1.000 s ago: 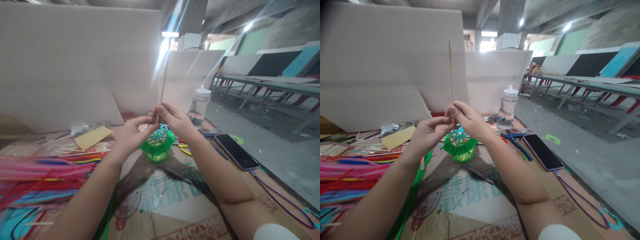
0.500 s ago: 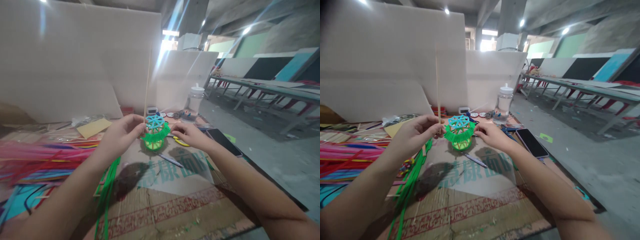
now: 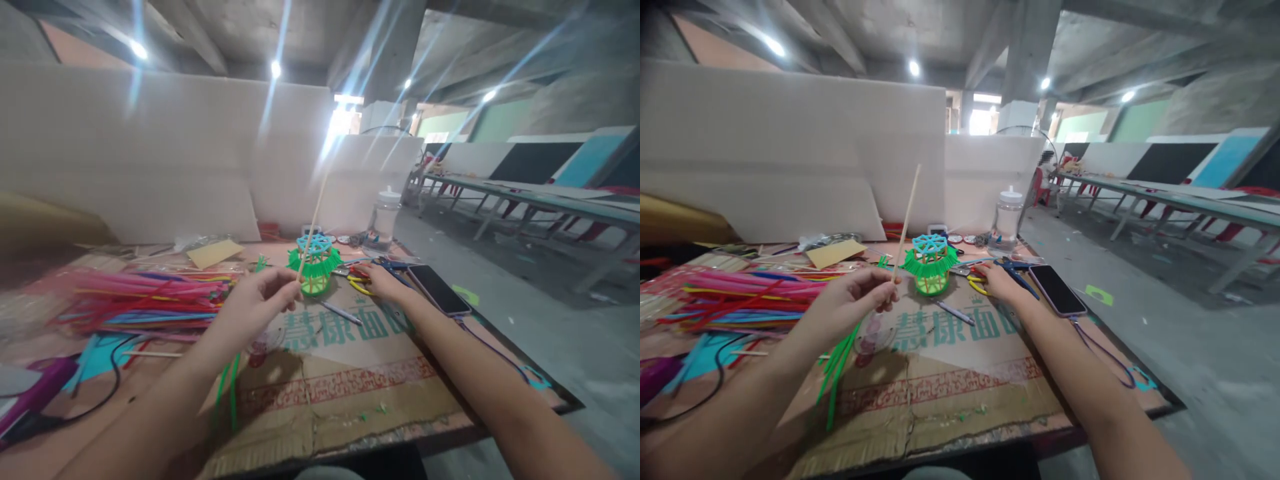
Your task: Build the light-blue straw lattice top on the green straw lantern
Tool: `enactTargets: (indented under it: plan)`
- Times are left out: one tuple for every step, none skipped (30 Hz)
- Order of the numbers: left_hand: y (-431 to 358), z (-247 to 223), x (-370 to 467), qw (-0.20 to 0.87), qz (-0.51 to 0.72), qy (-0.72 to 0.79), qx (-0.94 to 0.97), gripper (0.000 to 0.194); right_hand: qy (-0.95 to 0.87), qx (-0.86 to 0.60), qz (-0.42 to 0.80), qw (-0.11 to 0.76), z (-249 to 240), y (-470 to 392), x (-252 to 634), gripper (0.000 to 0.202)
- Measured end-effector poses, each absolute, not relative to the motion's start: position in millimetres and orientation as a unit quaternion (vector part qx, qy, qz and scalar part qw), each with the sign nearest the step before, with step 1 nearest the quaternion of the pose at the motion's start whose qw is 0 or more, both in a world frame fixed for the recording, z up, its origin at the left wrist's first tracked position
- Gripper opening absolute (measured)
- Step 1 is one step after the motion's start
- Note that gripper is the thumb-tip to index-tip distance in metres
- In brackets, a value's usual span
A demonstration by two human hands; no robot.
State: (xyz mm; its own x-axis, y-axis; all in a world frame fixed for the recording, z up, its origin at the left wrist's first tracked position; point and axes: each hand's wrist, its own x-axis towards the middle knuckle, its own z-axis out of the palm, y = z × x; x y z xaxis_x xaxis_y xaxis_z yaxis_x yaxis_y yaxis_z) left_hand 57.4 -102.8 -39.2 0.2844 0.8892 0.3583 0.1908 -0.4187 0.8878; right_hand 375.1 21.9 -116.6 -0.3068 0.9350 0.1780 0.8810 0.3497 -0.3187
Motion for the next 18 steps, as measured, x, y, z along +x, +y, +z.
enactTargets:
  plan:
    - [-106, -43, 57, 0.392, 0.470, 0.386, 0.691, 0.023, -0.801, -0.570, 0.084, 0.162, -117, 23, 378, 0.059]
    - [-107, -47, 57, 0.401, 0.476, 0.388, 0.680, 0.023, -0.796, -0.578, 0.087, 0.157, -117, 23, 382, 0.063]
    - [-108, -50, 56, 0.408, 0.480, 0.388, 0.673, 0.023, -0.789, -0.588, 0.091, 0.153, -116, 22, 388, 0.065]
    - [-107, -53, 55, 0.413, 0.483, 0.389, 0.668, 0.024, -0.782, -0.598, 0.095, 0.152, -114, 20, 395, 0.066]
    - [-105, -56, 53, 0.415, 0.485, 0.390, 0.664, 0.024, -0.773, -0.607, 0.099, 0.153, -112, 17, 402, 0.065]
    - [-103, -57, 52, 0.414, 0.489, 0.391, 0.661, 0.025, -0.765, -0.616, 0.103, 0.156, -109, 13, 410, 0.064]
    - [-101, -59, 50, 0.411, 0.494, 0.394, 0.658, 0.025, -0.760, -0.621, 0.110, 0.161, -105, 7, 418, 0.061]
    - [-99, -59, 48, 0.404, 0.499, 0.397, 0.656, 0.025, -0.754, -0.625, 0.116, 0.168, -101, 1, 425, 0.059]
    - [-97, -59, 47, 0.393, 0.504, 0.399, 0.658, 0.025, -0.749, -0.625, 0.124, 0.180, -97, -7, 430, 0.056]
    - [-96, -59, 45, 0.380, 0.508, 0.399, 0.662, 0.025, -0.749, -0.620, 0.132, 0.194, -93, -15, 433, 0.055]
    - [-95, -59, 43, 0.365, 0.512, 0.398, 0.667, 0.024, -0.748, -0.609, 0.150, 0.219, -90, -25, 433, 0.055]
    - [-94, -58, 42, 0.350, 0.518, 0.397, 0.672, 0.024, -0.732, -0.586, 0.202, 0.283, -87, -35, 430, 0.055]
    - [-94, -57, 41, 0.335, 0.526, 0.395, 0.675, 0.023, -0.712, -0.568, 0.249, 0.329, -85, -45, 423, 0.055]
    - [-94, -57, 40, 0.319, 0.536, 0.395, 0.674, 0.023, -0.708, -0.536, 0.295, 0.352, -83, -55, 414, 0.056]
    - [-94, -56, 39, 0.305, 0.546, 0.397, 0.672, 0.023, -0.726, -0.486, 0.333, 0.354, -81, -65, 401, 0.056]
    - [-93, -56, 38, 0.292, 0.555, 0.401, 0.668, 0.024, -0.751, -0.441, 0.340, 0.355, -79, -73, 388, 0.057]
    - [-93, -55, 37, 0.281, 0.561, 0.407, 0.664, 0.024, -0.778, -0.411, 0.339, 0.334, -77, -81, 373, 0.059]
    - [-92, -55, 36, 0.271, 0.565, 0.415, 0.660, 0.025, -0.793, -0.396, 0.315, 0.339, -75, -86, 359, 0.061]
